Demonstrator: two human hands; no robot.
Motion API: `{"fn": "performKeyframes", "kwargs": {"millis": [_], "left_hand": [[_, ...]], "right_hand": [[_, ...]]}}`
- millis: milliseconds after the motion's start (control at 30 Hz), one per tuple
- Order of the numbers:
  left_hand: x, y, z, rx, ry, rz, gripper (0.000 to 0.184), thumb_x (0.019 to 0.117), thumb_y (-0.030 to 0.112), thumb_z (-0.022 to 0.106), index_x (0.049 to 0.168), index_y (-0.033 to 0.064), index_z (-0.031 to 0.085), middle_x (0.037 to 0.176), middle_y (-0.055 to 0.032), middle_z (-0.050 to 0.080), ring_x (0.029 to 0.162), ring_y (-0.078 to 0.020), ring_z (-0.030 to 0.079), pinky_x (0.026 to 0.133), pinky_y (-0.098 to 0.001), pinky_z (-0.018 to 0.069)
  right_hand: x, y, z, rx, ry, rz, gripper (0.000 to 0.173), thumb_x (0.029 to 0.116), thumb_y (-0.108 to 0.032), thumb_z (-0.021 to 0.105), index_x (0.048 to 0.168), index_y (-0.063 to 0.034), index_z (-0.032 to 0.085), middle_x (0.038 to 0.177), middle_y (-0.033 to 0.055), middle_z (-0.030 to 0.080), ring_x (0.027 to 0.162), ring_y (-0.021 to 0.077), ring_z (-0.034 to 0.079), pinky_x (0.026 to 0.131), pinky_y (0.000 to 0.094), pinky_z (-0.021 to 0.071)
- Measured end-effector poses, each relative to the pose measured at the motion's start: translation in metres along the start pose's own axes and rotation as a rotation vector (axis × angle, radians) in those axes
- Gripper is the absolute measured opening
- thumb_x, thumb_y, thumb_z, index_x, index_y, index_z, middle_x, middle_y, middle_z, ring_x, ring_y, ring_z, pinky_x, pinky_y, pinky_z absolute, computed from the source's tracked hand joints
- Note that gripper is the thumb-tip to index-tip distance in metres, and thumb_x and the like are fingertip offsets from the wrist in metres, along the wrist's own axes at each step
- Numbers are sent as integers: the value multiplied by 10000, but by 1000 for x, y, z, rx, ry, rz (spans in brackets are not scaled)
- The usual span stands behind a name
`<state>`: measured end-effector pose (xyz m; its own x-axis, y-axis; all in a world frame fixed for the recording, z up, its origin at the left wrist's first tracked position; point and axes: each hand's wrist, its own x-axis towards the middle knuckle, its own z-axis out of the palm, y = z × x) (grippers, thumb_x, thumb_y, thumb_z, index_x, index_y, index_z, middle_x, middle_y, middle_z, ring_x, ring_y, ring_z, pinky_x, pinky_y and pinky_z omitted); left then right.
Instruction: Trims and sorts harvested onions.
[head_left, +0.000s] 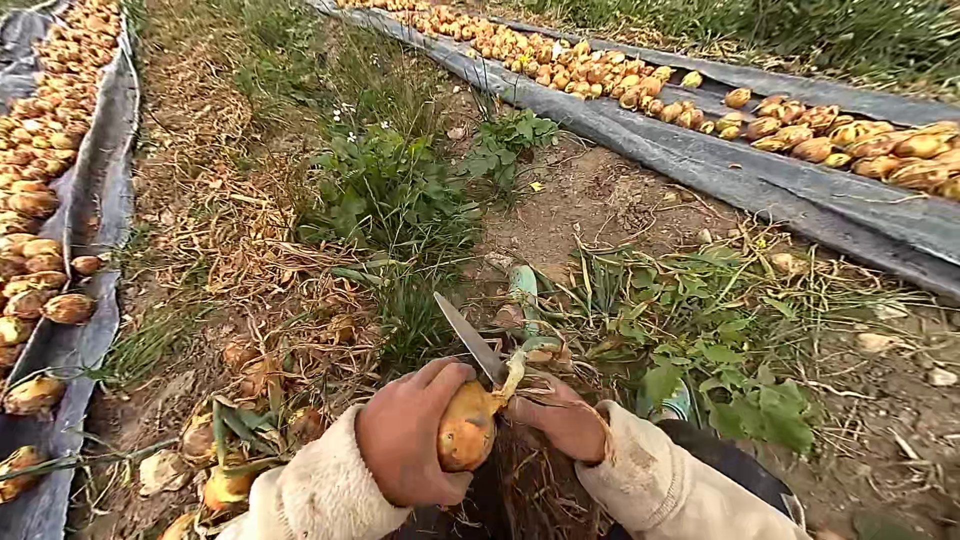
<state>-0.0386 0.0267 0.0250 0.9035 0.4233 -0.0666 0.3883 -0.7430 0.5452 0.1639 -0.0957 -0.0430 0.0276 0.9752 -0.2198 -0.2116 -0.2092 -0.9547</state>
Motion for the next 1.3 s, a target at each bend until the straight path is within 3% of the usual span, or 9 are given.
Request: {"fn": "performKeyframes", "kwargs": {"millis": [300,467,567,633,767,867,933,1133,1300], "left_hand": [[28,-35,67,-29,419,-120,943,472,287,953,1297,-26,618,1311,-250,634,1090,-401,686,894,-576,572],[36,-75,43,-908,677,-592,984,618,116,874,1451,-12,366,1182,-221,624,973,-294,682,814,-452,599],[32,-45,51,-1650,762,-613,447,1025,267,450,1431,117,342,1089,-204,639,831,-323,712,647,-452,624],[36,-14,58,-1822,763,-739,551,1079,537,278,1366,90,425,1056,-213,662,803,-327,718,614,-431,621],[34,-2,104,-1920,668,-630,481,1018,396,477,1350,52,430,1080,-185,664,843,-272,712,686,-402,620],[24,-22,114,-1850,523,-526,1095,552,329,953,1430,62,354,1117,-219,670,887,-349,734,708,-490,642],[18,-33,104,-1665,464,-457,1226,357,331,1020,1357,42,373,1057,-174,701,855,-304,751,695,-462,655],[-5,-58,84,-993,319,-270,1208,405,297,959,1434,7,396,1191,-100,690,1032,-146,717,917,-328,612],[-23,-52,101,-754,516,-372,1106,408,320,955,1373,-10,528,1261,-165,642,1133,-182,656,993,-333,552]], "right_hand": [[3,-1,14,-92,44,373,417,1107,-406,346,893,-118,560,552,-60,488,437,43,468,454,207,418],[-9,5,13,-108,164,325,445,1109,-413,305,1019,-73,578,604,-52,509,486,65,495,503,243,456],[5,15,-5,-87,248,105,465,948,-496,564,1146,-77,524,757,-70,552,605,30,563,594,213,519],[12,17,-3,-245,319,41,901,726,-603,788,1328,12,521,1042,50,648,876,85,642,806,282,554],[22,19,10,-445,408,-83,992,646,-644,841,1314,34,562,1163,147,692,1115,169,661,990,357,531],[22,23,4,-465,418,-219,696,846,-630,683,1142,-2,663,1002,82,726,973,108,690,895,339,564],[18,21,0,-511,337,-229,614,907,-604,628,1070,-15,690,940,65,725,912,87,688,848,337,568],[17,28,16,-289,130,51,326,971,-387,584,1069,-80,632,782,-69,585,624,2,540,573,218,476],[28,32,39,-44,159,277,234,1074,-243,443,958,-105,593,619,-41,523,449,46,458,433,207,409]]}}
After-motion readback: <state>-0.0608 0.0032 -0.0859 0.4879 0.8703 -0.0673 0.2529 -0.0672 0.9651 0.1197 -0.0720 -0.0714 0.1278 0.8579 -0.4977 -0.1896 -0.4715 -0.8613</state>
